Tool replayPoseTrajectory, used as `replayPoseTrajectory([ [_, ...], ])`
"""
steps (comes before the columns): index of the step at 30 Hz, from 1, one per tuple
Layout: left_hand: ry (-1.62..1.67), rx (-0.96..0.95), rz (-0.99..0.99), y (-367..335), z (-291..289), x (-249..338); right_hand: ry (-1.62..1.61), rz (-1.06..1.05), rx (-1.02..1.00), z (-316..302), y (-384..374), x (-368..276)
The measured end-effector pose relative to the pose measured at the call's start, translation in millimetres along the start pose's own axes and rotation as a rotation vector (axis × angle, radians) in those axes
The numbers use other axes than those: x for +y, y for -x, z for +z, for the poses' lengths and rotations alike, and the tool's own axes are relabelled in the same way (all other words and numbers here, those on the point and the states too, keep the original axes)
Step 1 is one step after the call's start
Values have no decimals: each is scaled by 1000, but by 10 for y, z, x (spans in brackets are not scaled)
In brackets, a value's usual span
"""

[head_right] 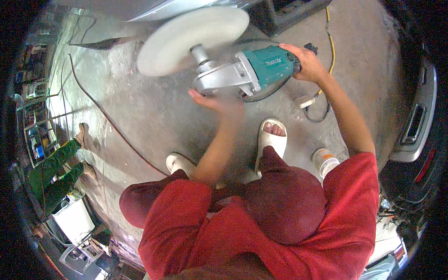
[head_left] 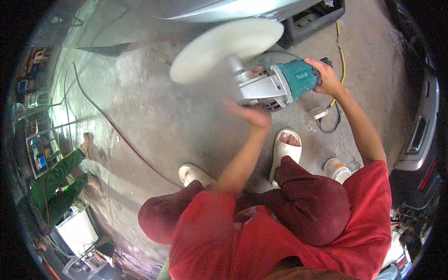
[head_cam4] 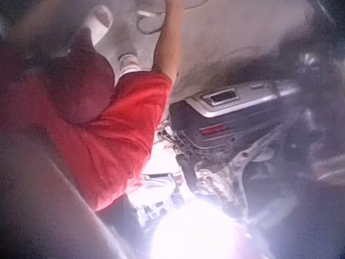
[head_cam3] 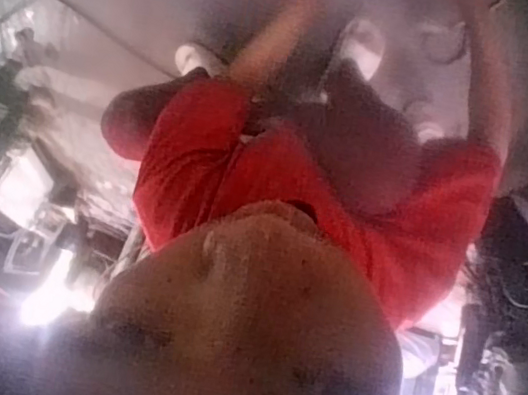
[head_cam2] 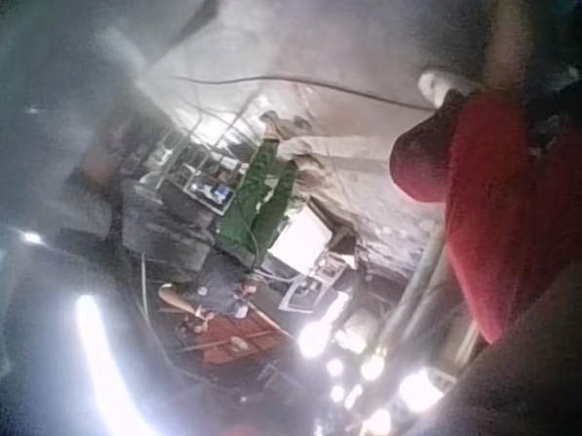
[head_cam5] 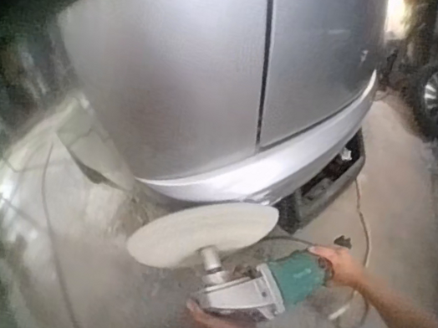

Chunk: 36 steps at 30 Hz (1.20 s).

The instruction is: The person uses a green angle grinder equipped with a white polishing pad to buff the rear bumper and lower side panel of a silver car. The operator moves the tool in circular and sweeping motions across the vehicle's surface, occasionally pausing to wipe the area with their hand.

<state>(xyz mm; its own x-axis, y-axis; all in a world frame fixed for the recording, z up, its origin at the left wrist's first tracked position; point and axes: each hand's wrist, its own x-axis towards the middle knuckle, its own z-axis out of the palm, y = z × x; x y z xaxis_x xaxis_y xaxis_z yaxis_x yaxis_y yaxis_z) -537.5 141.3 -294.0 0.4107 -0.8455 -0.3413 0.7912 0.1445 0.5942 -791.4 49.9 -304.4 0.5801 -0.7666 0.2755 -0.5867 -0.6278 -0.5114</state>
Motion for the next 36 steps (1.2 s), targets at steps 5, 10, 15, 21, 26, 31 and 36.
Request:
replayPoseTrajectory([
  [5, 9, 168, 63, 104, 99, 83, -40, -29, -8, 32, -53, -159],
  [10, -67, 305, 148, 43, 90, 405, -19, 28, -89, 215, -128, -348],
  [15, -54, 176, 150, -170, -151, 607, 37, 3, -64, 351, -334, -672],
  [21, -18, 151, 69, -373, -43, 1093, 74, 89, -106, 618, -491, -897],
  [26, 36, 185, 88, -764, -240, 1260, 136, 131, -137, 798, -810, -1037],
  [31, 42, 184, 153, -688, -206, 1138, 79, 193, -219, 666, -771, -974],
  [36, -29, 296, 231, -320, -61, 847, 25, 73, -202, 431, -649, -720],
])
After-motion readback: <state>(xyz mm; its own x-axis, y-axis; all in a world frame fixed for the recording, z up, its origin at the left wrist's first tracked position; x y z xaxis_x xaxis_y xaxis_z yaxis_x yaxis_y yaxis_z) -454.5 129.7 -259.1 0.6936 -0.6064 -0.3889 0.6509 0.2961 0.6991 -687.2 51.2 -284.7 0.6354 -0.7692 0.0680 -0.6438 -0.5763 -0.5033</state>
